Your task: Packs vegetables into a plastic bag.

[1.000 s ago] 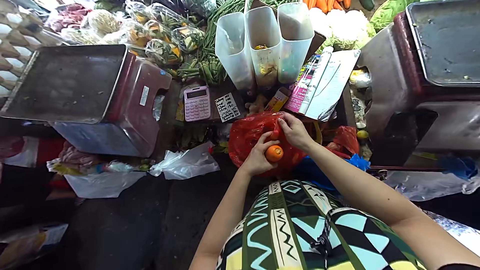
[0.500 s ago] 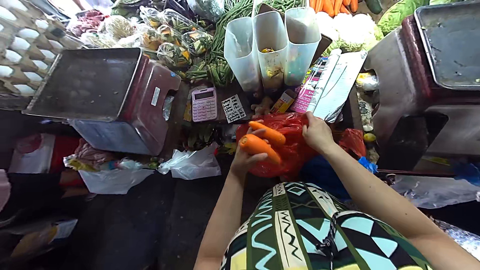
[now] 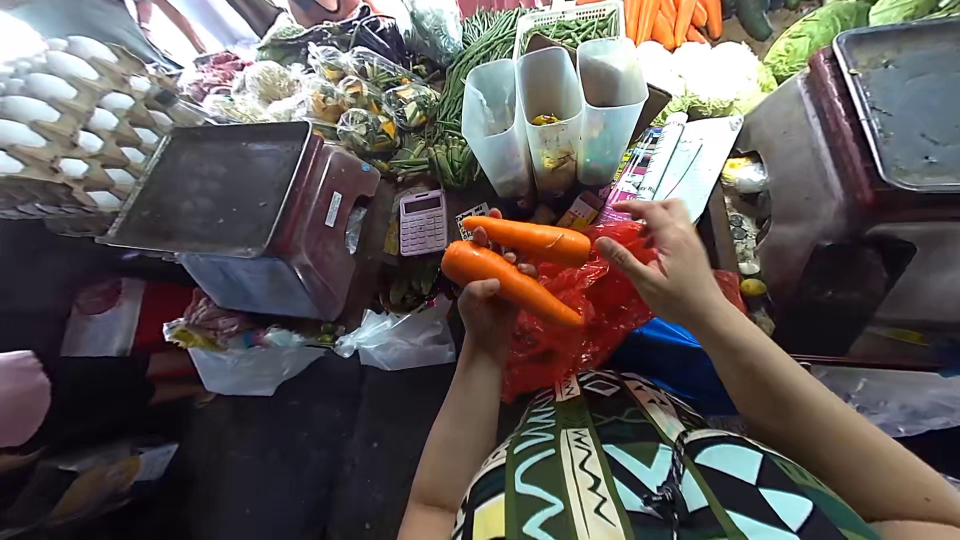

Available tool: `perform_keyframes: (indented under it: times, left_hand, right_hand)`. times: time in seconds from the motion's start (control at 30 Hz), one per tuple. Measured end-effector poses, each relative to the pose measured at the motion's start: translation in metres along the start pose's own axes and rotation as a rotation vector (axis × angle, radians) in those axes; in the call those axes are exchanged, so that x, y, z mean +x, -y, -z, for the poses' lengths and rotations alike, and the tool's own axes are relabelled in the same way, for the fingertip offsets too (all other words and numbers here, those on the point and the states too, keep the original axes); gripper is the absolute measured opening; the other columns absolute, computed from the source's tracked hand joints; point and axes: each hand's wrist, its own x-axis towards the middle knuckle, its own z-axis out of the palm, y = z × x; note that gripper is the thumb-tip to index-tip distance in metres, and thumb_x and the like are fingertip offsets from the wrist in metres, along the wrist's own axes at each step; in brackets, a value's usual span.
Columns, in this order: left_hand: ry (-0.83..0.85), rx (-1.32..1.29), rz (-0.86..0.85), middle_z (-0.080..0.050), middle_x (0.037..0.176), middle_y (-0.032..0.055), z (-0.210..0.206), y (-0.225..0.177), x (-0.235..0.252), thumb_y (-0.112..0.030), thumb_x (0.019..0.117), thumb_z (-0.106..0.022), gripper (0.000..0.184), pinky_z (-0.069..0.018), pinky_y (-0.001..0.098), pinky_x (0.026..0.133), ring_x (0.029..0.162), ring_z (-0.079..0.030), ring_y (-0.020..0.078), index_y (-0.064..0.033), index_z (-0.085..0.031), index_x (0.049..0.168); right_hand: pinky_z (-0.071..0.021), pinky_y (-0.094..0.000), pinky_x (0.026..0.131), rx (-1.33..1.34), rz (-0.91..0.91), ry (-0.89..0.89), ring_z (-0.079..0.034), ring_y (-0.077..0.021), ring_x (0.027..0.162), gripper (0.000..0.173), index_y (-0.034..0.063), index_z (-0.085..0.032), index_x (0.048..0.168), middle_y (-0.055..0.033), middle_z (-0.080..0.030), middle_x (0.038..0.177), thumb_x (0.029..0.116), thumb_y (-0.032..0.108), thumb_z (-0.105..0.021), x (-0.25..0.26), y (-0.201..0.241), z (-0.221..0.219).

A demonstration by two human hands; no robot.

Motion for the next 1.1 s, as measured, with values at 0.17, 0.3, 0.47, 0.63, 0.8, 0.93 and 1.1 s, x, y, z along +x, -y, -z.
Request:
perform_keyframes:
  times: [0.17, 0.3, 0.47, 0.63, 0.8, 0.93, 1.1]
  left_hand:
    - [-0.176, 0.249, 0.089, -0.063, 0.132, 0.0062, -0.034, 0.002, 0.021, -0.016, 0.0770, -0.084, 0.074, -0.0615, 0.0324, 0.080, 0.092, -0.070, 0.0150, -0.0208, -0.055, 0.145]
    - [-0.418, 0.461, 0.178, -0.062, 0.136, 0.0073, -0.062, -0.011, 0.036, -0.016, 0.0899, -0.068, 0.053, -0.0613, 0.0322, 0.080, 0.097, -0.071, 0.0161, -0.0166, -0.056, 0.142]
    - [-0.014, 0.783, 0.142, -0.054, 0.148, 0.0186, -0.053, -0.027, 0.048, -0.012, 0.0902, -0.069, 0.052, -0.0541, 0.0535, 0.104, 0.130, -0.059, 0.0359, -0.0057, -0.052, 0.138]
    - [0.075, 0.877, 0.084, -0.068, 0.112, 0.0033, -0.079, 0.005, 0.063, -0.010, 0.0850, -0.078, 0.054, -0.0601, 0.0346, 0.091, 0.101, -0.069, 0.0132, -0.0061, -0.050, 0.131]
    - [-0.357, 0.797, 0.025, -0.071, 0.096, 0.0103, -0.099, 0.013, 0.105, -0.005, 0.0910, -0.069, 0.043, -0.0643, 0.0356, 0.077, 0.084, -0.073, 0.0174, 0.0003, -0.049, 0.129]
    - [-0.137, 0.844, 0.195, -0.067, 0.120, 0.0062, -0.117, 0.003, 0.141, -0.052, 0.0942, -0.065, 0.075, -0.0594, 0.0365, 0.092, 0.106, -0.069, 0.0154, -0.0138, -0.034, 0.151]
    - [0.257, 1.213, 0.138, -0.022, 0.169, 0.0029, -0.119, -0.001, 0.169, -0.059, 0.0846, -0.075, 0.110, -0.0360, 0.0444, 0.122, 0.152, -0.031, 0.0200, -0.0207, -0.011, 0.165]
  right_hand:
    - [-0.0631, -0.0338, 0.076, 0.910, -0.315, 0.293, -0.073, -0.0182, 0.084, 0.036, 0.0119, -0.057, 0.137, -0.0089, -0.071, 0.110, 0.1044, 0.027, -0.060, 0.024, -0.004, -0.036]
    - [-0.0557, -0.0234, 0.070, 0.881, -0.202, -0.067, -0.063, -0.0047, 0.076, 0.025, 0.0116, -0.062, 0.122, 0.0029, -0.069, 0.097, 0.1014, 0.026, -0.062, 0.039, -0.015, -0.025]
    - [-0.0585, -0.0238, 0.068, 0.628, 0.156, -0.177, -0.065, -0.0019, 0.073, 0.011, 0.0157, -0.069, 0.094, 0.0081, -0.069, 0.082, 0.0943, 0.027, -0.069, 0.061, 0.002, 0.017]
    - [-0.0549, -0.0460, 0.086, 0.409, -0.058, 0.052, -0.064, -0.0213, 0.099, 0.051, 0.0086, -0.064, 0.115, -0.0100, -0.063, 0.107, 0.1013, 0.056, -0.050, 0.082, 0.039, -0.008]
    - [-0.0523, -0.0401, 0.106, 0.519, 0.049, 0.293, -0.058, -0.0201, 0.128, 0.128, 0.0198, 0.000, 0.165, -0.0193, -0.040, 0.155, 0.0760, 0.044, -0.089, 0.090, 0.033, -0.011]
    - [-0.0594, -0.0365, 0.093, 0.673, 0.102, 0.261, -0.067, -0.0167, 0.109, 0.131, 0.0195, -0.009, 0.164, -0.0139, -0.060, 0.133, 0.0617, 0.015, -0.089, 0.122, 0.019, 0.003]
    - [-0.0611, -0.0347, 0.068, 0.851, 0.000, -0.041, -0.069, -0.0147, 0.087, 0.107, 0.0173, -0.027, 0.158, -0.0084, -0.066, 0.119, 0.0651, 0.019, -0.081, 0.195, -0.007, 0.051]
